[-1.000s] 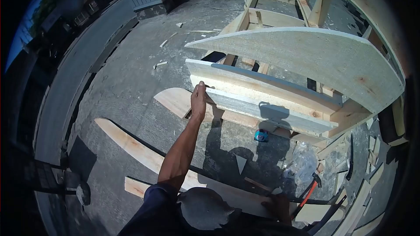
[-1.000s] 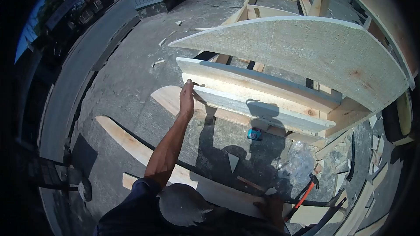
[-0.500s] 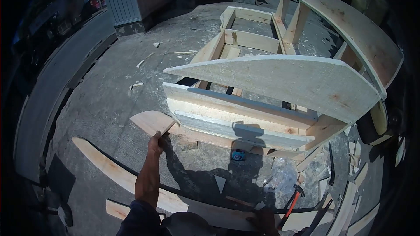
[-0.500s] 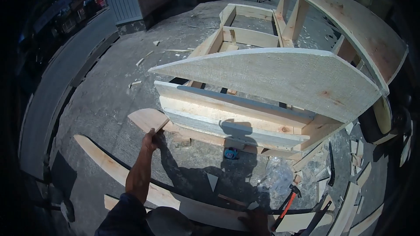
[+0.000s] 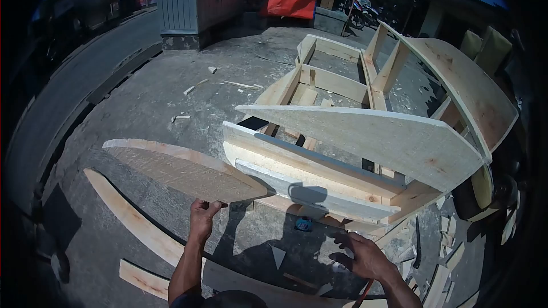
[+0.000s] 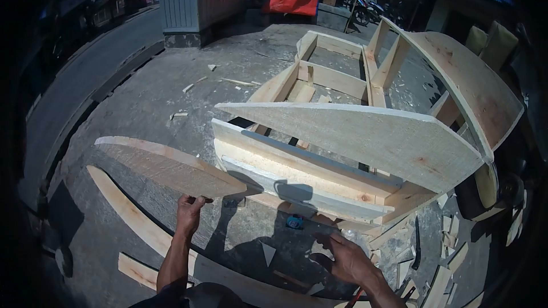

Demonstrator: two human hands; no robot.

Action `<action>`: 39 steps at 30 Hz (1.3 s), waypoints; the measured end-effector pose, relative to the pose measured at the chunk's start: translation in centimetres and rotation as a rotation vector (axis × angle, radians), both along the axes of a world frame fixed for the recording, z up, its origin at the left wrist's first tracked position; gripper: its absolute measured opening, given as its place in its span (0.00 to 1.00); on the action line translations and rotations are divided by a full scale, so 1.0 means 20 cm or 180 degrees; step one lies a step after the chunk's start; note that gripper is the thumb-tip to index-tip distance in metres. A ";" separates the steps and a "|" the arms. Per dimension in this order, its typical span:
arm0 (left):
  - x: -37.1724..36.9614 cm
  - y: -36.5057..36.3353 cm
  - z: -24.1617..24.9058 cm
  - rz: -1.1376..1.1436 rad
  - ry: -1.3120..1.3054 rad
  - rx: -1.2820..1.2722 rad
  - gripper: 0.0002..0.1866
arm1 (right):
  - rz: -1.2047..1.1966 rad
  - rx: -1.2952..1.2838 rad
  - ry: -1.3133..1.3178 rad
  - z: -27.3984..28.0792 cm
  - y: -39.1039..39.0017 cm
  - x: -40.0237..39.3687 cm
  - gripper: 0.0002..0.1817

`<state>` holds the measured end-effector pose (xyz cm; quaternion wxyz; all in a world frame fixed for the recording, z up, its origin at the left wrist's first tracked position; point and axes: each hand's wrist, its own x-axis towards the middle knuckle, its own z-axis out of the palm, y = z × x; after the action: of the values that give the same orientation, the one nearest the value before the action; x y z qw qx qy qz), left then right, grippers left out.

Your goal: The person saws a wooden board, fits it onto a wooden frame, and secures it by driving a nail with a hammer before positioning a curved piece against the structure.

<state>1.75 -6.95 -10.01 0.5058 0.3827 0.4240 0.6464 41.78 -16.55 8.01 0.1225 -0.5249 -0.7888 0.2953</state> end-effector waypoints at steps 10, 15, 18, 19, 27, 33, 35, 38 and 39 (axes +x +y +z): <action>0.47 0.06 0.34 0.0022 0.1060 0.0848 0.15 | -0.0183 0.1727 0.0525 0.35 0.38 -0.61 0.48; 0.53 0.03 0.36 0.1386 0.2598 0.2538 0.13 | 0.0320 0.1058 0.0967 0.43 0.39 -0.72 0.43; 0.56 0.09 0.22 0.1477 0.2450 0.2322 0.20 | -0.0610 0.0305 0.1607 0.58 0.41 -0.78 0.27; 0.57 0.10 0.16 0.1325 0.1976 0.2173 0.25 | -0.0594 0.0310 0.1585 0.59 0.44 -0.78 0.27; 0.18 0.41 0.55 0.1316 0.1528 0.1833 0.48 | -0.0067 0.0655 0.1411 0.51 0.76 -0.84 0.24; -0.05 0.66 0.61 -0.0050 0.0108 0.1560 0.26 | 0.0329 0.2928 -0.0332 0.59 0.76 -0.82 0.24; -0.09 0.73 0.60 -0.0042 -0.0004 0.1581 0.25 | 0.0221 0.3395 -0.1310 0.71 0.75 -0.80 0.27; -0.11 0.84 0.55 0.0186 -0.0101 0.1485 0.24 | 0.0202 0.4072 -0.1661 0.69 0.88 -0.74 0.24; -0.10 0.88 0.52 0.0192 -0.0104 0.1482 0.24 | -0.0021 0.2943 -0.2040 0.72 0.89 -0.74 0.22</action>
<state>-0.26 10.57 0.46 0.3912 0.4657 0.2665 0.7477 27.00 1.18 22.50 0.0950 -0.4826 -0.8322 -0.2558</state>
